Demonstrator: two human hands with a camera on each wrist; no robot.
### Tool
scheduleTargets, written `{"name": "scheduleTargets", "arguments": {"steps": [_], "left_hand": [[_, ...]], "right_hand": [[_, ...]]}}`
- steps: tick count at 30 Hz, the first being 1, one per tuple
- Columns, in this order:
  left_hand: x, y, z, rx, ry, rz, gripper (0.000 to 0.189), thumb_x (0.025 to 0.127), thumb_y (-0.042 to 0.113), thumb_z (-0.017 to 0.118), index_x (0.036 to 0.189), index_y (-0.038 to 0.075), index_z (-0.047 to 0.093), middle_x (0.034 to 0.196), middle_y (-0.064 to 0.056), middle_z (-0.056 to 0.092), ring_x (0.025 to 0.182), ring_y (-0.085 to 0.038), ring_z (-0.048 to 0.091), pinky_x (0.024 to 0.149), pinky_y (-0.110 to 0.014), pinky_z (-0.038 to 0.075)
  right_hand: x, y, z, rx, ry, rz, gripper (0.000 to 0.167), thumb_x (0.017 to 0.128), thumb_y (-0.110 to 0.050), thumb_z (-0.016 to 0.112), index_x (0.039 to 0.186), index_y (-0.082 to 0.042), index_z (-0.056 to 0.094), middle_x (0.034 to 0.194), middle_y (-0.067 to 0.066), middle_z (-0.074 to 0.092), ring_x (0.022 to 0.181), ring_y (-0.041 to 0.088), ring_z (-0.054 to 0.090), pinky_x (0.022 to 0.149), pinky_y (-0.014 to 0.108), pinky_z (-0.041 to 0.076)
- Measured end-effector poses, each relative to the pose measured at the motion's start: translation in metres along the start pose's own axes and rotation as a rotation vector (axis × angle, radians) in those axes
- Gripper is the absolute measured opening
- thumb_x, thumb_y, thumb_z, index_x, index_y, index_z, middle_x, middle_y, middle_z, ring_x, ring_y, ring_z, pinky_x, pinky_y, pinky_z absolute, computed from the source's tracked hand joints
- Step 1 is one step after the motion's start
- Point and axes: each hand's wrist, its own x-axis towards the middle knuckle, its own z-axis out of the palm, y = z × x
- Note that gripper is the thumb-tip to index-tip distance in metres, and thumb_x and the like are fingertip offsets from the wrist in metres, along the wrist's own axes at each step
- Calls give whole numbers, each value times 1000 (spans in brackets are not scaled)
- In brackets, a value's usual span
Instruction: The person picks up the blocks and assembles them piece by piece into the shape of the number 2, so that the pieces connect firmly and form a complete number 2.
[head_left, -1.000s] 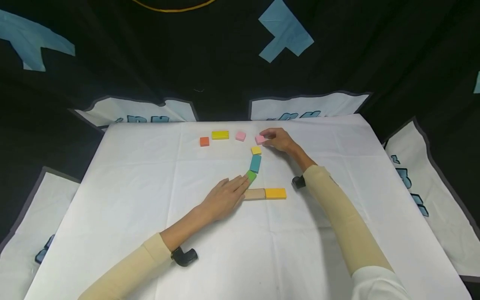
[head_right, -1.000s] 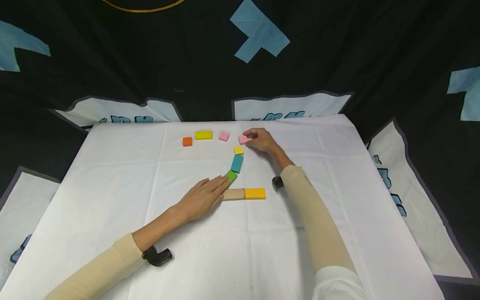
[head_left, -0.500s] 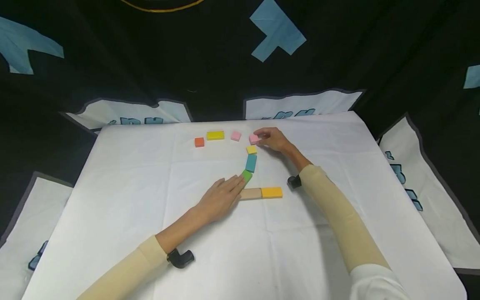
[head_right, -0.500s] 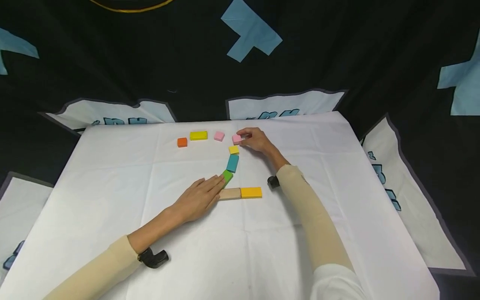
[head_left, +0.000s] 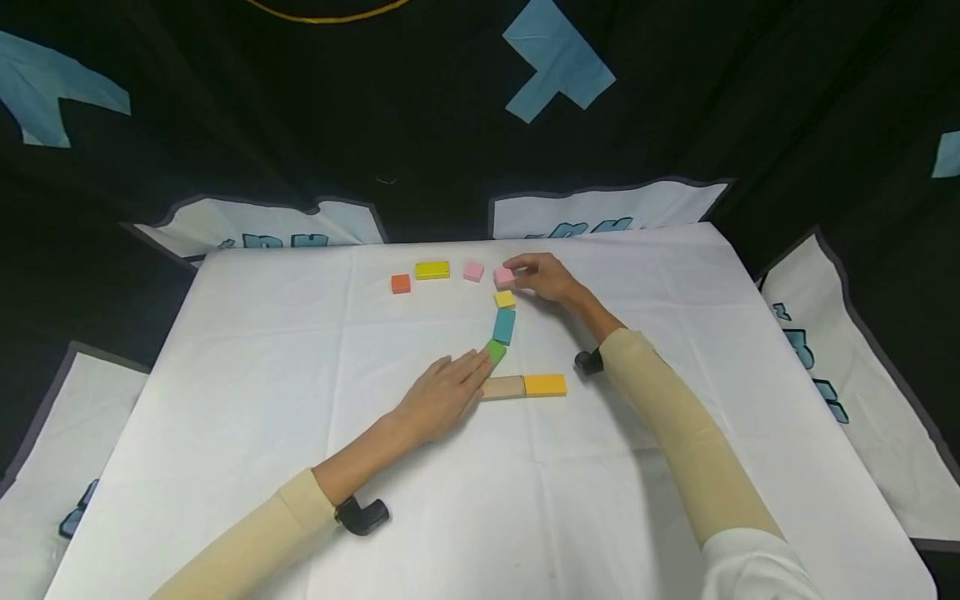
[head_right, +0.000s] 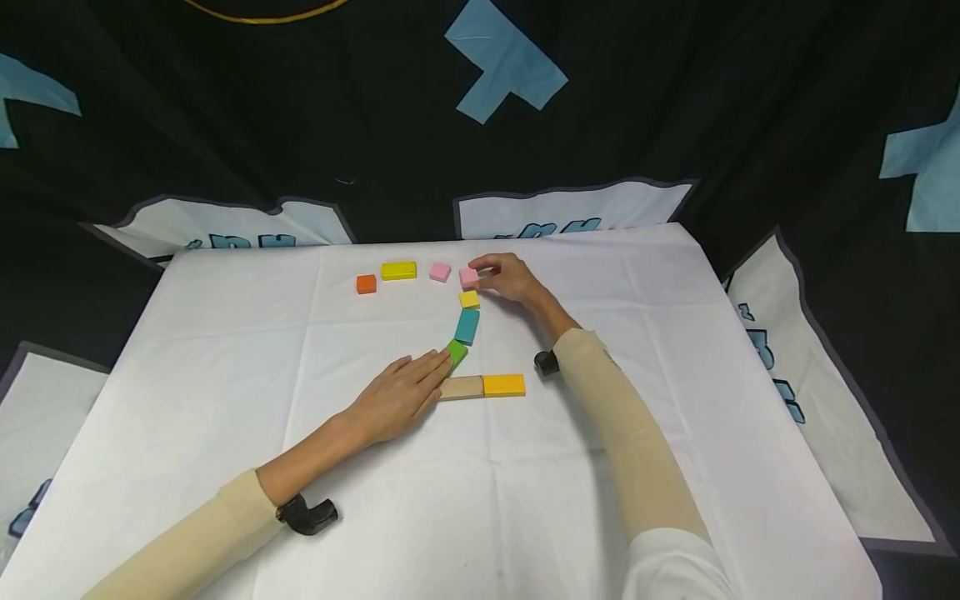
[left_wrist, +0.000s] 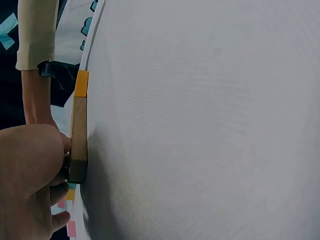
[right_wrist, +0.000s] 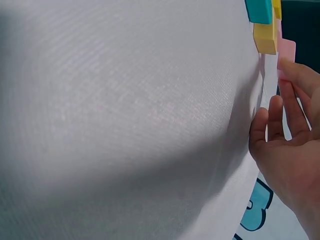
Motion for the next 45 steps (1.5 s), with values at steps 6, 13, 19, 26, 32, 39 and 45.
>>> {"name": "scheduleTargets", "arguments": {"steps": [6, 13, 19, 26, 32, 39, 45], "left_hand": [[-1, 0, 0, -3, -3, -2, 54, 108, 30, 43, 156, 6, 33, 161, -9, 29, 147, -25, 29, 115, -48, 28], [-1, 1, 0, -11, -14, -6, 55, 108, 31, 43, 156, 7, 32, 162, -8, 28, 147, -24, 27, 116, -48, 27], [-1, 1, -1, -5, -1, -1, 55, 108, 30, 43, 156, 7, 33, 161, -8, 29, 147, -24, 29, 116, -48, 28], [-1, 1, -2, -4, -4, -1, 55, 108, 32, 44, 156, 7, 33, 161, -7, 30, 147, -24, 29, 115, -48, 29], [0, 1, -1, -5, 4, 1, 55, 108, 32, 44, 155, 6, 35, 161, -8, 30, 146, -24, 30, 115, -48, 30], [-1, 0, -1, 1, 3, -9, 54, 108, 32, 44, 155, 8, 34, 161, -6, 30, 146, -23, 29, 115, -47, 29], [0, 0, 0, 2, 1, -11, 55, 107, 32, 45, 156, 8, 34, 161, -6, 30, 146, -23, 29, 115, -47, 29]], "right_hand": [[1, 0, 2, 0, -13, -7, 37, 96, -13, 68, 134, -16, 65, 143, 5, 55, 127, 24, 49, 107, 40, 42], [3, 0, 2, -12, -25, -27, 38, 95, -12, 69, 132, -15, 66, 141, 5, 57, 128, 24, 49, 108, 40, 41], [3, -5, 3, -21, -17, -10, 39, 94, -17, 72, 132, -16, 67, 138, 5, 58, 128, 24, 49, 107, 40, 42], [7, -4, 4, -28, -23, 27, 40, 93, -20, 74, 132, -18, 67, 140, 4, 57, 129, 24, 48, 107, 40, 42], [9, -5, 4, -16, -31, 43, 40, 93, -20, 74, 132, -17, 67, 142, 4, 56, 129, 25, 48, 108, 41, 42], [10, -8, 5, -13, -41, 47, 38, 93, -18, 73, 131, -16, 68, 140, 4, 57, 130, 25, 47, 108, 41, 40], [11, -9, 6, -22, -53, 47, 37, 95, -16, 70, 132, -15, 67, 142, 5, 56, 132, 25, 46, 109, 41, 39]]}}
